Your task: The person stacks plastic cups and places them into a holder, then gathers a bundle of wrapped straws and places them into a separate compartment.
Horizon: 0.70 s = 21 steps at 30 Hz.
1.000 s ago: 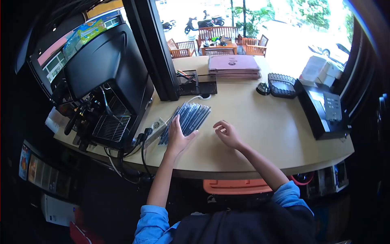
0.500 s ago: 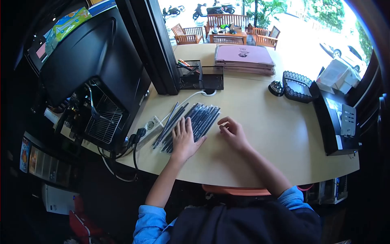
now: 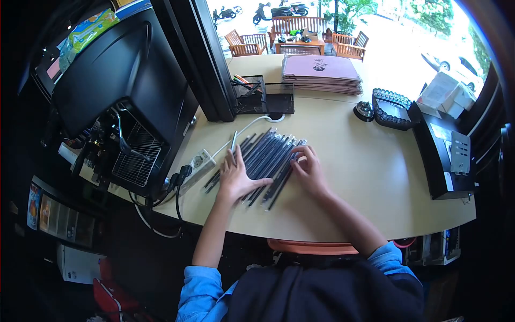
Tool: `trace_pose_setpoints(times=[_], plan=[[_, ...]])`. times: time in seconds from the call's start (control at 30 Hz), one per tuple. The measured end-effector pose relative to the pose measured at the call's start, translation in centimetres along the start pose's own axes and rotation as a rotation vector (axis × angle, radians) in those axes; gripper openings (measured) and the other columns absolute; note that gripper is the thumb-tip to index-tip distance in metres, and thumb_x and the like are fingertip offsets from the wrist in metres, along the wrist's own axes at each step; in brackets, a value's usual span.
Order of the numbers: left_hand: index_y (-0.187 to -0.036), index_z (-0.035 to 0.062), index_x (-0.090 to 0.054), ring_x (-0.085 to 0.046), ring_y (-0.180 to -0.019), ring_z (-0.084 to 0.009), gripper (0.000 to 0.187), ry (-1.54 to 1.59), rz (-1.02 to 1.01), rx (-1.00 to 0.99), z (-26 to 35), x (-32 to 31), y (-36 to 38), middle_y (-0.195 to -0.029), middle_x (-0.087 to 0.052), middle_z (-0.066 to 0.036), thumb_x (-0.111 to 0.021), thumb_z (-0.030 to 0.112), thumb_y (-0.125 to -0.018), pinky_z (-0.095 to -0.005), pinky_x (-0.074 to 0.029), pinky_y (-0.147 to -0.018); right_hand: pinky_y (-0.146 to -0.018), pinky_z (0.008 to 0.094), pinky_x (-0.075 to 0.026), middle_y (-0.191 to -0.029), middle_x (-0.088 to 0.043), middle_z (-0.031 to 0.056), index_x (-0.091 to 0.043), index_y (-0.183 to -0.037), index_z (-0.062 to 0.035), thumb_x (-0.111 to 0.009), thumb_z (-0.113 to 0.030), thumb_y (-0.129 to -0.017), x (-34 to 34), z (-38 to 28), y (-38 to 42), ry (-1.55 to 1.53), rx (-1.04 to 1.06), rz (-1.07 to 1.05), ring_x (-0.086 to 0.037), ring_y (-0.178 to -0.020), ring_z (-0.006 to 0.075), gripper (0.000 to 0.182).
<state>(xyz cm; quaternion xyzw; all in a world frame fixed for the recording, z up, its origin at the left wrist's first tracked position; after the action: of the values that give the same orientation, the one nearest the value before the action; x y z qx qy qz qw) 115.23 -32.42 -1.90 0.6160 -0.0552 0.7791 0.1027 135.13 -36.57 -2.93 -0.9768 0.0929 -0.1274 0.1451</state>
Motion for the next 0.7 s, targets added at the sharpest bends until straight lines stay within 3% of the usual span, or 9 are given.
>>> trace_pose_setpoints(times=[0.13,0.27,0.33,0.43,0.47,0.57,0.6,0.63,0.7], plan=[[-0.139,-0.0014,0.004,-0.018,-0.131,-0.0387,0.136,0.075,0.023,-0.116,3.1,-0.8,0.6,-0.140,-0.015,-0.029,-0.060,0.078,-0.050,-0.0433,-0.017,-0.108,-0.064,0.0269,-0.051,-0.100,-0.046,0.0118,-0.049,-0.102,-0.0020,-0.054,0.000,-0.080,0.3,0.8,0.0,-0.008,-0.032,0.062,-0.060,-0.081,0.0193,0.023],[-0.138,-0.0038,0.003,-0.026,-0.127,-0.0389,0.132,0.166,0.002,-0.267,6.4,-1.4,0.2,-0.137,-0.023,-0.028,-0.068,0.068,-0.053,-0.0419,-0.024,-0.106,-0.076,0.0273,-0.049,-0.106,-0.048,0.0099,-0.047,-0.105,-0.0014,-0.048,0.001,-0.084,0.3,1.0,0.0,-0.065,-0.001,0.070,-0.056,-0.095,0.0182,0.021],[-0.137,-0.0045,0.003,-0.029,-0.125,-0.0385,0.131,0.105,-0.006,-0.315,7.8,-1.6,-0.6,-0.135,-0.026,-0.028,-0.072,0.063,-0.053,-0.0416,-0.025,-0.105,-0.081,0.0346,-0.049,-0.107,-0.047,0.0139,-0.047,-0.104,-0.0004,-0.049,-0.002,-0.081,0.3,1.9,-0.3,-0.116,-0.053,0.044,-0.053,-0.107,0.0264,0.022],[-0.136,-0.0061,-0.010,-0.038,-0.121,-0.0356,0.116,0.145,-0.122,-0.301,9.0,-2.6,-3.0,-0.130,-0.036,-0.027,-0.080,0.039,-0.056,-0.0377,-0.032,-0.102,-0.080,0.0275,-0.047,-0.104,-0.056,0.0143,-0.045,-0.108,-0.0005,-0.048,-0.001,-0.084,-0.1,3.8,-0.7,-0.259,-0.127,0.035,-0.056,-0.097,0.0170,0.023],[-0.130,-0.0076,-0.026,-0.050,-0.110,-0.0343,0.098,0.091,-0.021,-0.315,9.4,-2.3,-3.5,-0.117,-0.049,-0.027,-0.080,0.028,-0.056,-0.0361,-0.041,-0.095,-0.080,0.0275,-0.047,-0.104,-0.056,0.0143,-0.045,-0.108,-0.0005,-0.048,-0.001,-0.084,0.0,4.3,-0.7,-0.259,-0.129,0.041,-0.056,-0.097,0.0170,0.023],[-0.119,-0.0079,-0.039,-0.056,-0.100,-0.0347,0.082,0.080,-0.230,-0.216,10.5,-0.9,-4.2,-0.105,-0.057,-0.026,-0.079,0.025,-0.055,-0.0371,-0.046,-0.088,-0.078,0.0257,-0.047,-0.101,-0.057,0.0138,-0.044,-0.108,-0.0004,-0.049,-0.001,-0.084,0.2,3.9,-0.7,-0.275,-0.127,0.053,-0.056,-0.093,0.0152,0.025],[-0.103,-0.0065,-0.049,-0.060,-0.093,-0.0352,0.065,0.102,-0.189,-0.219,10.5,-0.7,-4.4,-0.096,-0.061,-0.025,-0.079,0.024,-0.053,-0.0374,-0.049,-0.083,-0.079,0.0300,-0.047,-0.104,-0.054,0.0140,-0.046,-0.107,0.0000,-0.049,-0.003,-0.082,0.3,4.1,-0.7,-0.312,-0.147,0.058,-0.055,-0.099,0.0198,0.025],[-0.103,-0.0065,-0.049,-0.060,-0.093,-0.0352,0.065,0.096,-0.189,-0.224,10.7,-0.7,-4.6,-0.096,-0.061,-0.025,-0.079,0.024,-0.053,-0.0374,-0.049,-0.083,-0.080,0.0343,-0.047,-0.106,-0.052,0.0142,-0.048,-0.105,0.0004,-0.050,-0.005,-0.080,0.3,4.1,-0.7,-0.350,-0.161,0.063,-0.053,-0.106,0.0245,0.025],[-0.096,-0.0048,-0.053,-0.059,-0.094,-0.0349,0.061,0.108,-0.220,-0.187,10.6,-0.7,-4.8,-0.096,-0.061,-0.025,-0.080,0.026,-0.052,-0.0368,-0.049,-0.085,-0.080,0.0333,-0.047,-0.106,-0.052,0.0142,-0.048,-0.105,0.0004,-0.051,-0.005,-0.080,0.4,4.0,-0.6,-0.381,-0.181,0.076,-0.054,-0.104,0.0238,0.026]])
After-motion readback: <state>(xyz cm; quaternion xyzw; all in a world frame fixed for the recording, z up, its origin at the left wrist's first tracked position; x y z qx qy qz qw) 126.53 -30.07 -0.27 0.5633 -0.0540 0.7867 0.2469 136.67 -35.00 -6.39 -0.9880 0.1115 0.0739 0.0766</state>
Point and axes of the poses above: each hand's wrist, its own y-axis away from the middle knuckle, its own x-axis out of the back of the hand, z = x × y, the point moved 7 cm from there along -y, towards the middle knuckle
